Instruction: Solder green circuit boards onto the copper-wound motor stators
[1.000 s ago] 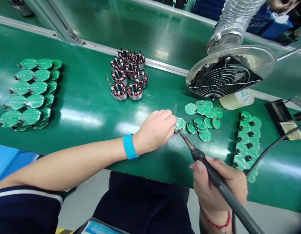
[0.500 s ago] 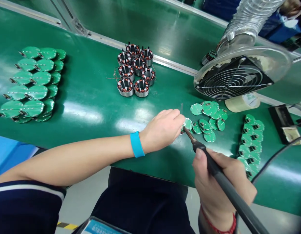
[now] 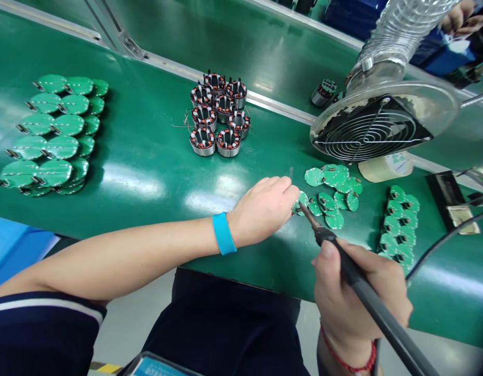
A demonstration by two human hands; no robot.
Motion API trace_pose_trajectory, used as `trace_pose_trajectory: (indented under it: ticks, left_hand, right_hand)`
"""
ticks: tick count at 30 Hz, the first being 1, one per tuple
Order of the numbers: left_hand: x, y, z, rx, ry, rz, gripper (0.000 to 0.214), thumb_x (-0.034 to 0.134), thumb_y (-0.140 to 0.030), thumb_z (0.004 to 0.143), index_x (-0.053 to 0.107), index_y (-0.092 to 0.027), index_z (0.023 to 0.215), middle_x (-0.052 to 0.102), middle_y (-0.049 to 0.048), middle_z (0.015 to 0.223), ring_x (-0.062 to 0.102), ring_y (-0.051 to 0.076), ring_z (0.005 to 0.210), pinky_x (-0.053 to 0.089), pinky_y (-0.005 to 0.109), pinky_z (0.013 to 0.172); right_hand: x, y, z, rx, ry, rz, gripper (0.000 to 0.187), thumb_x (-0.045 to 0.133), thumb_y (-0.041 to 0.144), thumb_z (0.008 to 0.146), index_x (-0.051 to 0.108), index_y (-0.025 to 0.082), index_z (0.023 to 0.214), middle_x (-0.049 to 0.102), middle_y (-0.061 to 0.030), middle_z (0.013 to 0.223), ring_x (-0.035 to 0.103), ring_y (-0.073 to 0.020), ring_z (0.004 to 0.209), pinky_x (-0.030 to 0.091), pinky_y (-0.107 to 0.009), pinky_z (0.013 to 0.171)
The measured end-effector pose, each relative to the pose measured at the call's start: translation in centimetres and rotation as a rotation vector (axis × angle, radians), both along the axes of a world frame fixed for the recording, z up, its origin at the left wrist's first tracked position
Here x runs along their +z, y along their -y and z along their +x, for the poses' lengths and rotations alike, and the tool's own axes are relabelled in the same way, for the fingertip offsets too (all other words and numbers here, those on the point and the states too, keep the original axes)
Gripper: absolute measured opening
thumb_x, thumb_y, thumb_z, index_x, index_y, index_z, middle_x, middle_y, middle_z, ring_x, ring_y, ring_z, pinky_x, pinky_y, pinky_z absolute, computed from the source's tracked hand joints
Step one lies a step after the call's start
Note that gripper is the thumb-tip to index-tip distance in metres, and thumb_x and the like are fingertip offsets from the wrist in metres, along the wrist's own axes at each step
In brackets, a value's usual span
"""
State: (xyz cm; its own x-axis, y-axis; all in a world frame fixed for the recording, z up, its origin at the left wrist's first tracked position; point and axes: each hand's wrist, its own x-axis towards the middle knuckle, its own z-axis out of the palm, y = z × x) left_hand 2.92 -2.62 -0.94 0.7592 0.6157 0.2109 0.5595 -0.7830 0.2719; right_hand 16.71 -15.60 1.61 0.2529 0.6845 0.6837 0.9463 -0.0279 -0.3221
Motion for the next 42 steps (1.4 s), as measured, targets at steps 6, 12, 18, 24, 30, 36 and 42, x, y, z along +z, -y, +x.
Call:
trace_pose_trajectory:
  ticks: [6, 12, 18, 24, 30, 36, 42]
  left_hand:
    - [-0.1, 0.2, 0.2, -0.002, 0.003, 0.009, 0.022, 0.043, -0.010, 0.106, 0.062, -0.016, 0.097, 0.065, 0.0093, 0.093, 0.064, 0.027, 0.094, 0.050, 0.038, 0.084]
    - [0.4, -0.7, -0.5, 0.028, 0.055, -0.207, 0.012, 0.048, -0.016, 0.107, 0.059, -0.017, 0.102, 0.065, 0.0091, 0.101, 0.064, 0.025, 0.096, 0.053, 0.039, 0.088]
    - [1.0, -2.9, -2.8, -0.047, -0.166, -0.390, 0.036, 0.080, -0.039, 0.092, 0.061, -0.016, 0.112, 0.065, 0.0115, 0.117, 0.062, 0.030, 0.110, 0.052, 0.042, 0.095]
    - [1.1, -2.7, -2.7, -0.073, -0.272, -0.254, 0.018, 0.052, -0.019, 0.105, 0.067, -0.017, 0.095, 0.070, 0.0084, 0.098, 0.064, 0.027, 0.099, 0.046, 0.040, 0.088]
    - [1.7, -3.3, -2.9, -0.101, 0.232, -0.394, 0.016, 0.058, -0.018, 0.100, 0.062, -0.018, 0.084, 0.064, 0.0011, 0.082, 0.059, 0.017, 0.080, 0.044, 0.032, 0.078]
    - [0.3, -2.4, -1.6, -0.105, 0.728, -0.989, 0.023, 0.068, -0.018, 0.088, 0.055, -0.020, 0.107, 0.069, -0.0016, 0.088, 0.066, 0.014, 0.082, 0.052, 0.028, 0.078]
    - [-0.1, -1.9, -0.9, -0.060, 0.745, -1.110, 0.046, 0.068, -0.016, 0.087, 0.045, -0.022, 0.127, 0.070, -0.0051, 0.084, 0.067, 0.013, 0.080, 0.051, 0.028, 0.078]
  right_hand:
    - [-1.3, -1.0, 0.5, 0.081, -0.438, 0.005, 0.037, 0.074, 0.034, 0.099, 0.072, 0.025, 0.135, 0.082, -0.0063, 0.105, 0.084, -0.0248, 0.085, 0.068, -0.037, 0.071]
    - [-4.0, -4.1, 1.4, 0.326, -0.345, -0.304, 0.048, 0.065, 0.030, 0.102, 0.061, 0.029, 0.149, 0.075, -0.0089, 0.141, 0.070, -0.0304, 0.134, 0.058, -0.054, 0.115]
    - [-5.4, -5.1, 1.8, 0.389, -0.402, -0.343, 0.058, 0.062, 0.025, 0.102, 0.049, 0.033, 0.158, 0.069, -0.0086, 0.150, 0.067, -0.0277, 0.138, 0.057, -0.050, 0.116]
    - [-5.7, -4.9, 2.1, 0.397, -0.428, -0.344, 0.059, 0.063, 0.026, 0.103, 0.047, 0.036, 0.159, 0.069, -0.0083, 0.149, 0.066, -0.0282, 0.140, 0.056, -0.051, 0.116]
    - [-6.0, -5.1, 2.2, 0.417, -0.410, -0.323, 0.058, 0.063, 0.026, 0.102, 0.048, 0.035, 0.158, 0.072, -0.0087, 0.142, 0.069, -0.0285, 0.135, 0.060, -0.050, 0.111]
    - [-6.0, -4.9, 2.1, 0.436, -0.400, -0.281, 0.063, 0.066, 0.024, 0.100, 0.047, 0.034, 0.159, 0.070, -0.0099, 0.147, 0.067, -0.0325, 0.138, 0.057, -0.057, 0.114]
    - [-4.3, -4.9, 1.2, 0.457, -0.382, -0.114, 0.061, 0.064, 0.019, 0.101, 0.048, 0.036, 0.158, 0.076, -0.0068, 0.134, 0.073, -0.0287, 0.126, 0.056, -0.056, 0.112]
